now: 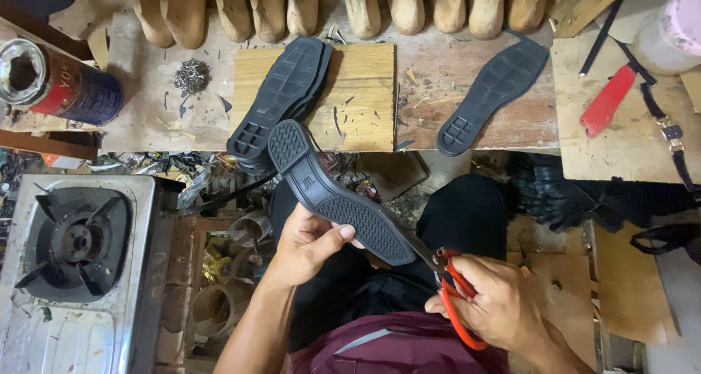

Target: The person sits at a workshop bench and trims excess rubber from the edges of shoe soles using red-handled scissors. They pick up each sole, rotate it while cutting along the edge, and place the trimmed sole on the bench with others.

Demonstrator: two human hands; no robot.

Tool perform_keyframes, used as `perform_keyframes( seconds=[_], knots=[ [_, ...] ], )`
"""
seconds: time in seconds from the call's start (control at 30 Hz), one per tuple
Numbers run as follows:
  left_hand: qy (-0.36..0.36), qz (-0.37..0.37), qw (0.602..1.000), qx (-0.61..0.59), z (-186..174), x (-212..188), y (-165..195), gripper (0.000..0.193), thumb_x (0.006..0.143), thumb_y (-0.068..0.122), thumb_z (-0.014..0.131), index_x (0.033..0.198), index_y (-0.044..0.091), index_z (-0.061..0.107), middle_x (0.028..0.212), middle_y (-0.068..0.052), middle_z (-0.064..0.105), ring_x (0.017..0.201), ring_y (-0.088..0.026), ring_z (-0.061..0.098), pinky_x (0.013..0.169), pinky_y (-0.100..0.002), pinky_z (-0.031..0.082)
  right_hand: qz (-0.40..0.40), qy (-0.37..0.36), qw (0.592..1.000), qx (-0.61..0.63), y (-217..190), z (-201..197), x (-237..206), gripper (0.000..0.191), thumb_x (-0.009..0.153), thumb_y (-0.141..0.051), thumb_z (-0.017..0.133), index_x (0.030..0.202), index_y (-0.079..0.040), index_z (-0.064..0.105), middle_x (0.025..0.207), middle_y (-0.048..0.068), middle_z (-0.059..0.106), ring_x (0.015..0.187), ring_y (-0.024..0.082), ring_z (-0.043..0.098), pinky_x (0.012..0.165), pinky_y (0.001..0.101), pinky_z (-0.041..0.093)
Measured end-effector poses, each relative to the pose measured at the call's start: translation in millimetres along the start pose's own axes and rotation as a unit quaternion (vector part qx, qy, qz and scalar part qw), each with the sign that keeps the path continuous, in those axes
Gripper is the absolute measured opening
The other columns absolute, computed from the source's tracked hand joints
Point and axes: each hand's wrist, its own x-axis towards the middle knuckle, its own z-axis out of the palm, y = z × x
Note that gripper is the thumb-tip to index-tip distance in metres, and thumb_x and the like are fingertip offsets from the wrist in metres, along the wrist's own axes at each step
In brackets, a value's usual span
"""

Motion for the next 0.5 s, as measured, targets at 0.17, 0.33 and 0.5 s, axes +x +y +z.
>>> perform_keyframes(
  seconds=[0.17, 0.33, 0.5],
  knots=[
    [0.001, -0.005, 1.000, 0.005, 2.0, 1.6, 1.3, 0.048, 0.095, -0.010, 0.063, 0.139, 0.003, 0.050, 0.118, -0.016, 0.069, 0.096, -0.025, 0.072, 0.082, -0.040, 0.063, -0.083, 0.038, 0.996, 0.015, -2.5, 2.4, 5.5, 0.051, 0.064, -0.033, 0.092, 0.093, -0.002, 0.064, 0.066, 0.004, 0.062, 0.053, 0.020, 0.060, 0.049, 0.0334, 0.048],
    [-0.013, -0.008, 1.000, 0.009, -3.9, 1.4, 7.2, 0.046, 0.094, -0.011, 0.063, 0.137, 0.002, 0.051, 0.121, -0.015, 0.067, 0.102, -0.024, 0.071, 0.083, -0.040, 0.063, -0.054, 0.019, 0.998, -0.007, 5.4, -2.2, 1.6, 0.044, 0.062, -0.033, 0.093, 0.083, -0.005, 0.067, 0.061, 0.003, 0.067, 0.050, 0.019, 0.066, 0.047, 0.0319, 0.050],
    [-0.048, -0.022, 0.998, 0.022, -0.5, -2.1, -1.4, 0.044, 0.096, -0.011, 0.064, 0.137, 0.001, 0.052, 0.121, -0.013, 0.068, 0.106, -0.023, 0.070, 0.091, -0.040, 0.061, 0.065, -0.010, 0.994, 0.092, 15.2, 5.3, 0.0, 0.036, 0.065, -0.027, 0.093, 0.077, -0.006, 0.066, 0.058, 0.001, 0.067, 0.048, 0.010, 0.067, 0.043, 0.0292, 0.051]
  ],
)
